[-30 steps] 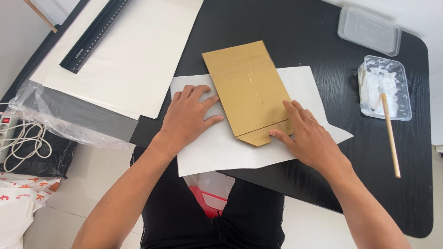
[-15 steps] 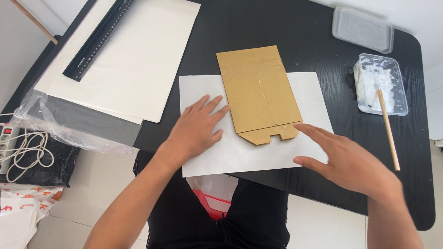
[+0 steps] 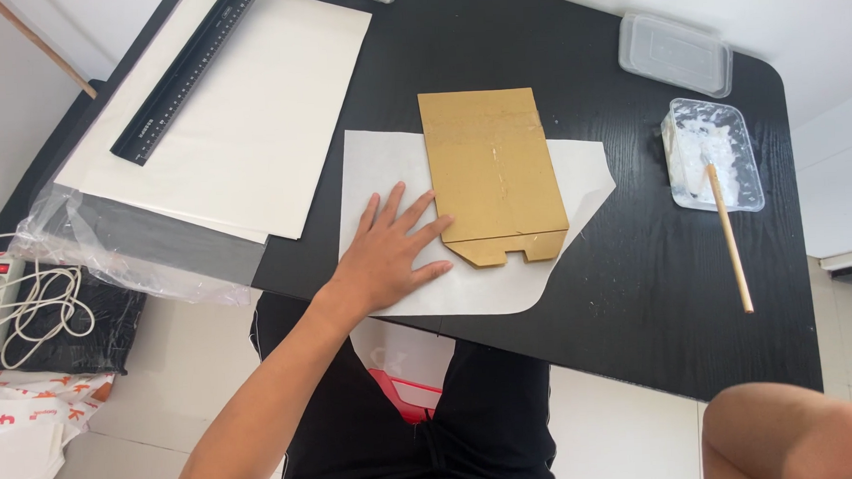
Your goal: The person places a white sheet of paper on a table and positions a cardboard template on top. They fold the edges of the paper over the template and press them down. Then, using a brush, they apply white glue from a container onto the folded paper edges.
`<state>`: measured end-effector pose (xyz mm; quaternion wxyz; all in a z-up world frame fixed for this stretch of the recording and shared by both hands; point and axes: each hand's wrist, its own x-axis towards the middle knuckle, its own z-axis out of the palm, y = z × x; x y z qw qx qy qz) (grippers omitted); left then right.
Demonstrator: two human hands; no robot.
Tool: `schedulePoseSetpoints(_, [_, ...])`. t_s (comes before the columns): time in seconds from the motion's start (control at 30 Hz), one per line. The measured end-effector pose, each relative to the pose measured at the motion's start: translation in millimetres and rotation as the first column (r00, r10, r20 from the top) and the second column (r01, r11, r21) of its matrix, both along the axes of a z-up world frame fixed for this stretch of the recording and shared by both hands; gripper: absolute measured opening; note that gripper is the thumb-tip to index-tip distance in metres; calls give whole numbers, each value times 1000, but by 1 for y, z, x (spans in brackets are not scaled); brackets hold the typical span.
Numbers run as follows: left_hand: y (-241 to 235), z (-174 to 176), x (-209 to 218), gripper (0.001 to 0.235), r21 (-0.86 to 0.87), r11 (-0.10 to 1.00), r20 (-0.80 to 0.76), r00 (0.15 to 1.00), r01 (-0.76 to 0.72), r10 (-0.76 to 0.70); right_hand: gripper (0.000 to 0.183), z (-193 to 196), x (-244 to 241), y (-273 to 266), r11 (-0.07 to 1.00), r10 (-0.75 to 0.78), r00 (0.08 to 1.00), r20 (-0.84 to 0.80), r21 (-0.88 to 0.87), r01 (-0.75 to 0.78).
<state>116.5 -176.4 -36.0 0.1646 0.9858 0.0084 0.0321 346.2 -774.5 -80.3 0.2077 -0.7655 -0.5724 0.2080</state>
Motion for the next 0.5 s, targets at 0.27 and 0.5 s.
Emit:
schedulePoseSetpoints(0.27, [2,27,3,67,58,992,-179,977,-111,120,15,-47,21,-43,973,-26,1000,-17,227,29])
schedulePoseSetpoints(0.5, [6,26,1,65,42,994,-175,979,-102,108,21,210,-111,321,909,-4,1000,-15,418,10])
